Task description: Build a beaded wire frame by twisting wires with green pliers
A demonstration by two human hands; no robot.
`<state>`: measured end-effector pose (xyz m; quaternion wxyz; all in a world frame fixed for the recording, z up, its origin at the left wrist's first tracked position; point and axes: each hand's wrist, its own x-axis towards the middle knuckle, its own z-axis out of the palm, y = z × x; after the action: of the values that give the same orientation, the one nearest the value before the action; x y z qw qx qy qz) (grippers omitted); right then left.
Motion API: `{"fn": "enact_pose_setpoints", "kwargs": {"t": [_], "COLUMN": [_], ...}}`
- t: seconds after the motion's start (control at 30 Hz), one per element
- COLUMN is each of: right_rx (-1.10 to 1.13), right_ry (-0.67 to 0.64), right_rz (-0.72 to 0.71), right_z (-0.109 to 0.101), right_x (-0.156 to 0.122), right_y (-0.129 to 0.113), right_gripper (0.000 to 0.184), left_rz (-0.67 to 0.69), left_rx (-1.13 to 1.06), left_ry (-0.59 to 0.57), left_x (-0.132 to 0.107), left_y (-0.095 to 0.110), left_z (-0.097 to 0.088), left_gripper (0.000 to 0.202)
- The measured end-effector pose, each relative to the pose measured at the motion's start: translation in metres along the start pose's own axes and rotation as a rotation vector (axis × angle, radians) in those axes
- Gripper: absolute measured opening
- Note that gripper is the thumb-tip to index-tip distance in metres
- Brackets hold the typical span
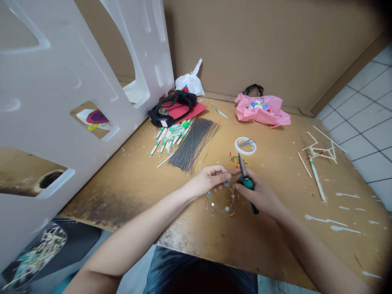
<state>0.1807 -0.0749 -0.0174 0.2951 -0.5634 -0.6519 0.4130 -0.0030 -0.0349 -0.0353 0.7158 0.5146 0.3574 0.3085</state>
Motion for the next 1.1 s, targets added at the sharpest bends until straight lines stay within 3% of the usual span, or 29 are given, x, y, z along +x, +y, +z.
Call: {"fn": "enact_pose_setpoints", "kwargs": {"t": [0.1, 0.17, 0.3, 0.43, 0.67, 1.1], "right_rx": [-0.217, -0.484, -0.915, -1.106, -1.137, -0.886], "right_ry": [0.014, -0.075, -0.168, -0.186, -0.218, -0.363], "right_rz": [-0.070, -0.120, -0.160, -0.182, -0.197, -0.056], "right_z": [-0.015, -0.026, -0.037, -0.038, -0.037, -0.036], "right_x": [-0.010, -0.017, -0.030, -0.033, -0.031, -0.038], "right_y": [0.005, 0.005, -0.004, -0.011, -0.011, -0.011], "right_gripper": [0.017, 0.004, 0.010, 0.013, 0.011, 0.010], "left_rz": [0.032, 0.052, 0.106, 0.164, 0.188, 0.182], "left_rx": [0.037, 0.085, 0.210, 0.276, 0.266, 0.180], "left_ry": [0.020, 0.032, 0.043, 0.044, -0.002, -0.093], "left_x": [-0.001, -0.002, -0.004, -0.005, -0.006, -0.010], "left_y": [0.001, 0.003, 0.007, 0.007, 0.004, 0.010], "left_z": [-0.001, -0.001, 0.001, 0.002, 0.002, 0.005], "left_gripper": [0.034, 0.033, 0.029, 0.028, 0.030, 0.028]}}
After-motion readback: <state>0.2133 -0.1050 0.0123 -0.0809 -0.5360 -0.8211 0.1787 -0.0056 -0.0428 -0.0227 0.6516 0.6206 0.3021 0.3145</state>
